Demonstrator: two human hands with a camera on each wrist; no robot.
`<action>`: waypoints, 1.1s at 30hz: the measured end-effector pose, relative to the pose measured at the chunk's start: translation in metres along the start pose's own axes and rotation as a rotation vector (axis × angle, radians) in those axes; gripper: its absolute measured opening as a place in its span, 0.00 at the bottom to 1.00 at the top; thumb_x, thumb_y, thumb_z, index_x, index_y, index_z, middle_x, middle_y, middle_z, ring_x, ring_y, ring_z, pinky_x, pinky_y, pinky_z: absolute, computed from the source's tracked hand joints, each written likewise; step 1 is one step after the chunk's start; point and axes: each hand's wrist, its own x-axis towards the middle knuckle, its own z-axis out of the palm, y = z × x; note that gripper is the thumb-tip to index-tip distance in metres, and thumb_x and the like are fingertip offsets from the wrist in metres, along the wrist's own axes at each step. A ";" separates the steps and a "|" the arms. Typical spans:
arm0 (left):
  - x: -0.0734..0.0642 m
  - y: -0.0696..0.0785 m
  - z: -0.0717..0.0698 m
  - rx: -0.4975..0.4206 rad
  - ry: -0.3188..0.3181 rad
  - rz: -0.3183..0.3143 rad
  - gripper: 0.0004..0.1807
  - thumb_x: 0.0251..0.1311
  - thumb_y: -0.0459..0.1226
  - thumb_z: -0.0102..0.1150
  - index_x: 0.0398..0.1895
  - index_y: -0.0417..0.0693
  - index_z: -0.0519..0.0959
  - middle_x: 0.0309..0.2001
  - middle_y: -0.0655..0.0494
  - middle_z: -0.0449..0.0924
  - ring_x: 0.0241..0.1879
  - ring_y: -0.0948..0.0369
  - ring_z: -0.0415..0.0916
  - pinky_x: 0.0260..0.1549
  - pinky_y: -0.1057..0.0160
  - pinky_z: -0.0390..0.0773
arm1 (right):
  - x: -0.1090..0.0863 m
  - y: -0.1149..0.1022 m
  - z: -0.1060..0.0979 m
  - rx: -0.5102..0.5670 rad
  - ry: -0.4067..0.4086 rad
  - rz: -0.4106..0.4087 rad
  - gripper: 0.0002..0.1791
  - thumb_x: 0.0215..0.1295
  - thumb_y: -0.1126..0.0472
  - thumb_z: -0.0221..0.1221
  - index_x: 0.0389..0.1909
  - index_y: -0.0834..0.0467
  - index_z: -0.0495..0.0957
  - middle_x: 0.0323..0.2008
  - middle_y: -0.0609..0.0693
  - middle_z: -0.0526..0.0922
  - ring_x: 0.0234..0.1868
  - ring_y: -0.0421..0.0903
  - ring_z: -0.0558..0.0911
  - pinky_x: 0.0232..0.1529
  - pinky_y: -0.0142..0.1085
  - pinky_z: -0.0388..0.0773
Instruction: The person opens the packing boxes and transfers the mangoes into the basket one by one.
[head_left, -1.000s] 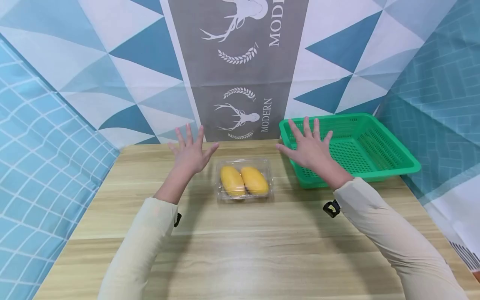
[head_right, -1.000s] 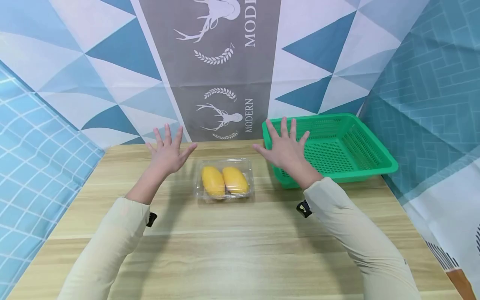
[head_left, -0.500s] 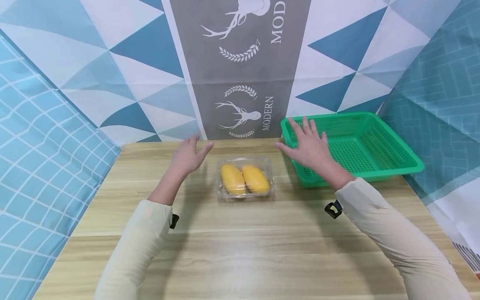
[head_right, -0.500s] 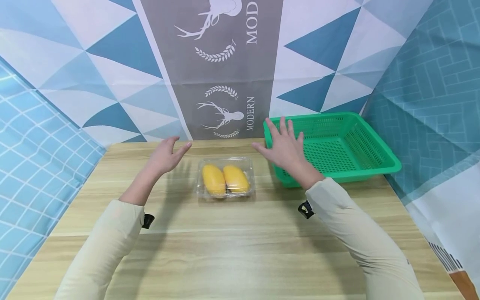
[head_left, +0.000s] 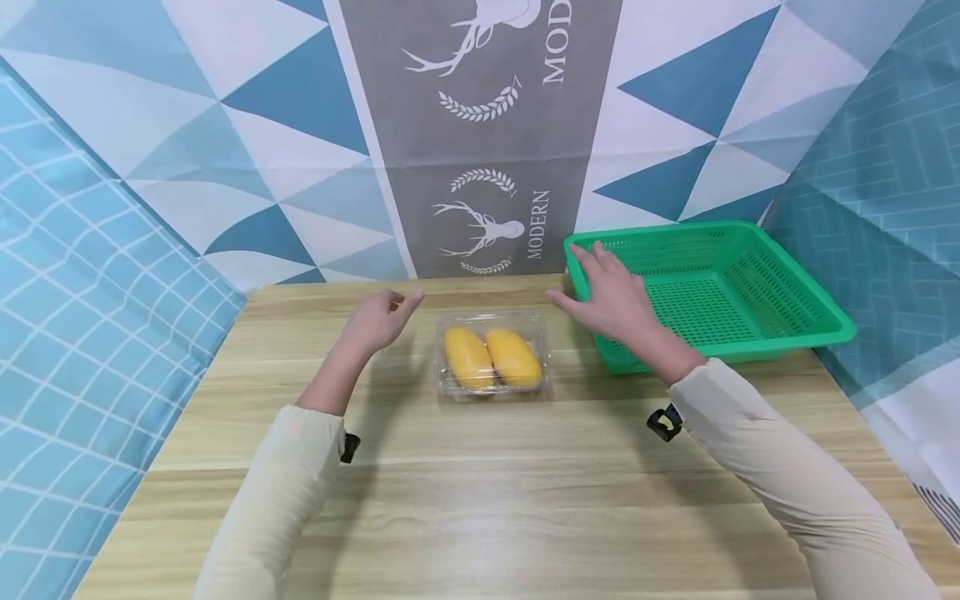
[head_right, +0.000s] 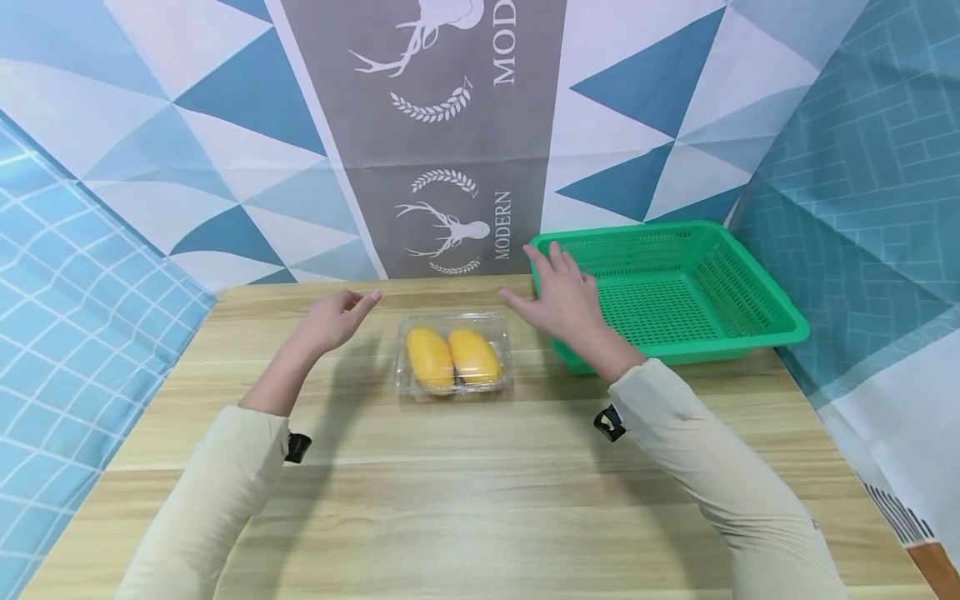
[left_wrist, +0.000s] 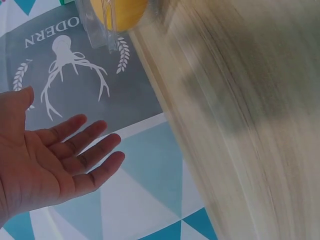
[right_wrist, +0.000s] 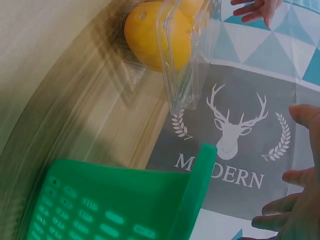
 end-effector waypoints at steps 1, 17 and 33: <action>-0.001 -0.001 0.000 -0.007 0.000 -0.002 0.39 0.67 0.61 0.32 0.61 0.35 0.68 0.58 0.36 0.72 0.58 0.42 0.69 0.56 0.44 0.70 | 0.000 -0.001 0.001 0.001 -0.002 -0.005 0.48 0.57 0.28 0.50 0.73 0.49 0.49 0.73 0.61 0.48 0.71 0.65 0.52 0.60 0.69 0.56; -0.007 -0.003 0.011 -0.086 -0.083 -0.045 0.37 0.67 0.60 0.36 0.59 0.35 0.70 0.55 0.37 0.74 0.53 0.44 0.73 0.50 0.47 0.75 | -0.008 -0.015 0.015 0.079 -0.014 -0.098 0.43 0.58 0.32 0.52 0.68 0.54 0.59 0.71 0.62 0.55 0.69 0.64 0.57 0.64 0.65 0.56; -0.009 -0.007 0.027 -0.368 -0.152 -0.162 0.28 0.68 0.51 0.43 0.56 0.34 0.69 0.52 0.36 0.75 0.45 0.47 0.78 0.38 0.56 0.83 | -0.013 -0.030 0.028 0.101 -0.026 -0.221 0.41 0.58 0.35 0.55 0.65 0.58 0.64 0.64 0.59 0.69 0.65 0.59 0.66 0.65 0.56 0.62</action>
